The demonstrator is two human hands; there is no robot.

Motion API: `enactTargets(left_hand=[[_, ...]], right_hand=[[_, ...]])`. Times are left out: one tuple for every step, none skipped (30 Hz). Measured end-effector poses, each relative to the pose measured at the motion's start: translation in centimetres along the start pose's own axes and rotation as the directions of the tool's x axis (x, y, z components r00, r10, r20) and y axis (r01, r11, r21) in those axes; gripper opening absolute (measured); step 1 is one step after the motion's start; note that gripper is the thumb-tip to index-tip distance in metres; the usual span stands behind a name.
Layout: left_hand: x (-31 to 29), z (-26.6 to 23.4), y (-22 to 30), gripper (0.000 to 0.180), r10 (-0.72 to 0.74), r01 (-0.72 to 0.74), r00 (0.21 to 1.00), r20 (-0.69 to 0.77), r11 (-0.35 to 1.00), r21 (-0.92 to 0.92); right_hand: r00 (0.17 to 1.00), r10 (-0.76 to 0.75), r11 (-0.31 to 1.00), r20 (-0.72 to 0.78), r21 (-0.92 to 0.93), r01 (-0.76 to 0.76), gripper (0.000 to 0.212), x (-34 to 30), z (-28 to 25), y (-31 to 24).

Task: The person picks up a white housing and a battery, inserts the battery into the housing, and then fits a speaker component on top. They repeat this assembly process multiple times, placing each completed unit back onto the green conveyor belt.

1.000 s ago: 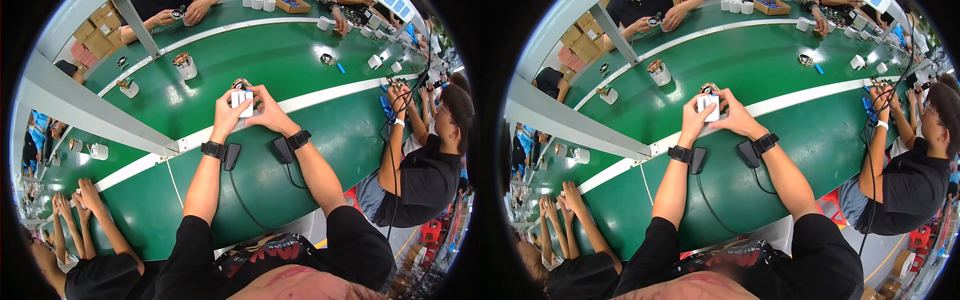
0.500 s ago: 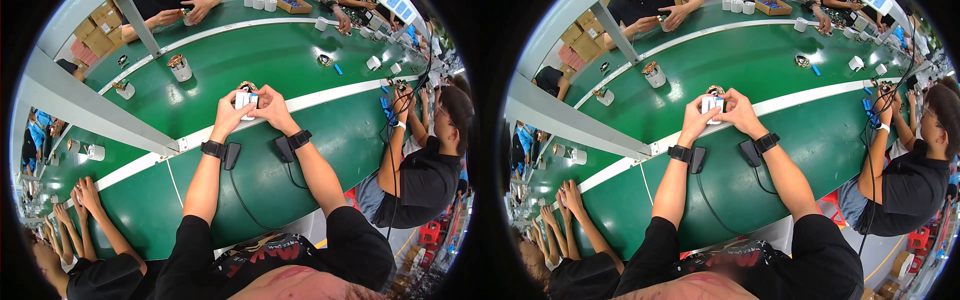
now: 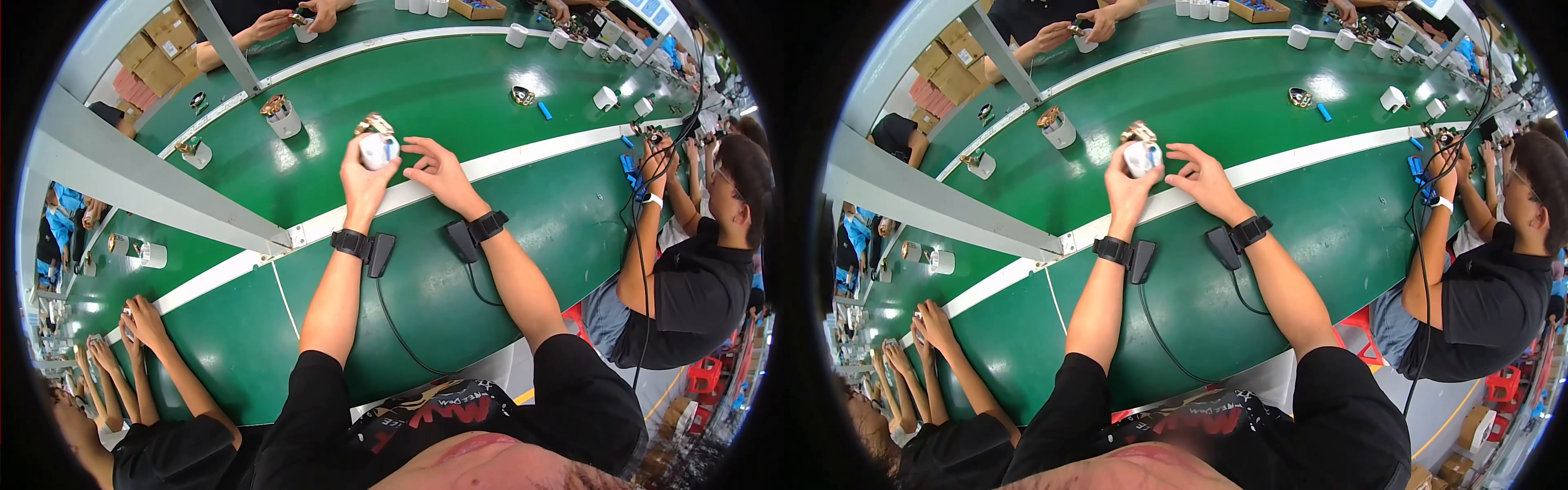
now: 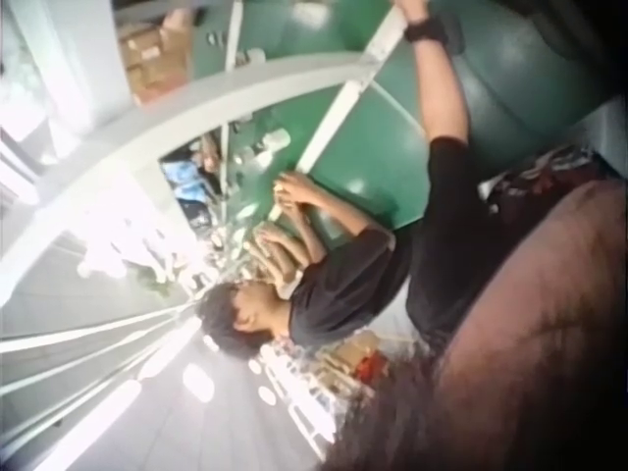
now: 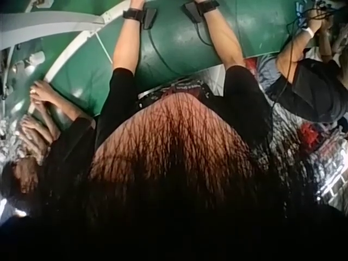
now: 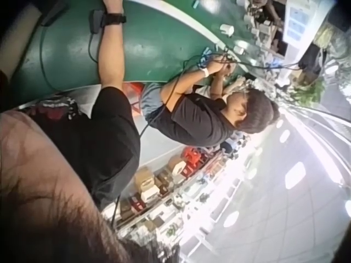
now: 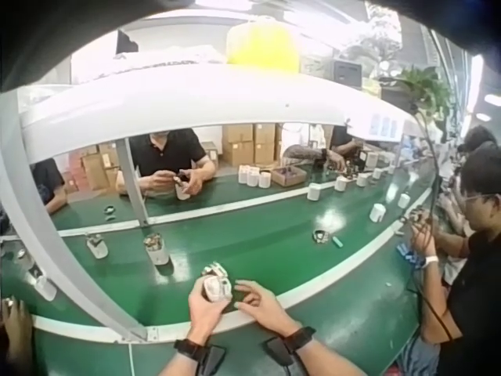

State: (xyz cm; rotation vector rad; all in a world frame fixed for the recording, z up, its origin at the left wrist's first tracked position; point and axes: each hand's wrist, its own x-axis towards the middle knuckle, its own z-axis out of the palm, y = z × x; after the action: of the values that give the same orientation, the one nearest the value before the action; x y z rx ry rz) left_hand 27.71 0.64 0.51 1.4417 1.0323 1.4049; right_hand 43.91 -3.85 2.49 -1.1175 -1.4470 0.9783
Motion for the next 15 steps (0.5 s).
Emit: enactTargets(left_hand=[[0.2, -0.1, -0.4, 0.055, 0.001, -0.001, 1.000, 0.003, 1.000, -0.001], [0.4, -0.4, -0.8, 0.056, 0.009, 0.000, 0.994, -0.107, 0.996, 0.085], [0.5, -0.9, -1.5, 0.057, 0.024, 0.014, 0.977, -0.214, 0.985, 0.171], [0.8, -1.5, -2.0, 0.058, 0.053, 0.031, 0.947, -0.317, 0.967, 0.254], [1.1, -1.8, -2.2, 0.058, 0.055, 0.026, 0.949, -0.312, 0.967, 0.252], [1.4, -2.1, -2.5, 0.060, 0.094, -0.011, 0.932, -0.350, 0.972, 0.233], [1.6, -2.7, -2.8, 0.062, 0.130, -0.045, 0.911, -0.392, 0.975, 0.219], [1.7, -2.5, -2.5, 0.064, 0.162, -0.080, 0.887, -0.432, 0.976, 0.202], [1.7, -2.4, -2.3, 0.064, 0.162, -0.081, 0.888, -0.430, 0.976, 0.200], [1.3, -2.5, -1.9, 0.064, 0.141, -0.048, 0.887, -0.439, 0.975, 0.217], [1.0, -2.4, -1.3, 0.064, 0.124, -0.021, 0.885, -0.449, 0.973, 0.229], [0.7, -2.3, -0.8, 0.063, 0.108, 0.008, 0.882, -0.460, 0.970, 0.242], [0.6, -2.3, -0.6, 0.063, 0.113, 0.004, 0.880, -0.462, 0.970, 0.244], [0.5, -2.4, -0.3, 0.062, 0.104, 0.023, 0.867, -0.488, 0.969, 0.247], [0.4, -1.8, -0.2, 0.061, 0.088, 0.042, 0.857, -0.508, 0.970, 0.240]], right_hand=[[0.999, 0.027, 1.000, 0.020, 0.006, -0.027, 0.048, 0.1, -0.6, 0.0], [1.000, 0.026, 1.000, 0.017, 0.006, -0.026, 0.048, 0.2, -1.4, 0.0], [0.998, 0.060, 0.998, 0.002, -0.024, -0.060, 0.042, 0.3, -2.6, 0.4], [0.996, 0.089, 0.995, -0.014, -0.052, -0.090, 0.036, 0.6, -3.9, 0.7], [0.990, 0.028, 0.991, -0.141, -0.123, -0.046, 0.030, 0.8, -5.8, 1.4], [0.964, -0.041, 0.980, -0.261, -0.198, -0.011, 0.025, 0.9, -7.7, 2.1], [0.908, -0.045, 0.972, -0.417, -0.228, -0.057, 0.021, 0.8, -9.7, 3.5], [0.825, -0.055, 0.962, -0.563, -0.252, -0.108, 0.018, 0.5, -11.6, 4.1], [0.731, -0.100, 0.932, -0.675, -0.320, -0.168, 0.017, 0.4, -13.3, 4.7], [0.626, -0.149, 0.897, -0.765, -0.371, -0.240, 0.016, 0.3, -14.4, 5.3], [0.625, -0.151, 0.897, -0.766, -0.371, -0.239, 0.016, 0.2, -15.8, 5.6], [0.551, -0.179, 0.879, -0.815, -0.384, -0.283, 0.016, 0.2, -17.0, 6.0], [0.473, -0.211, 0.862, -0.855, -0.391, -0.323, 0.016, 0.4, -18.1, 6.4], [0.474, -0.211, 0.864, -0.855, -0.390, -0.318, 0.016, 0.9, -19.1, 6.9], [0.479, -0.240, 0.802, -0.844, -0.450, -0.391, 0.018, 1.3, -21.0, 7.5]])
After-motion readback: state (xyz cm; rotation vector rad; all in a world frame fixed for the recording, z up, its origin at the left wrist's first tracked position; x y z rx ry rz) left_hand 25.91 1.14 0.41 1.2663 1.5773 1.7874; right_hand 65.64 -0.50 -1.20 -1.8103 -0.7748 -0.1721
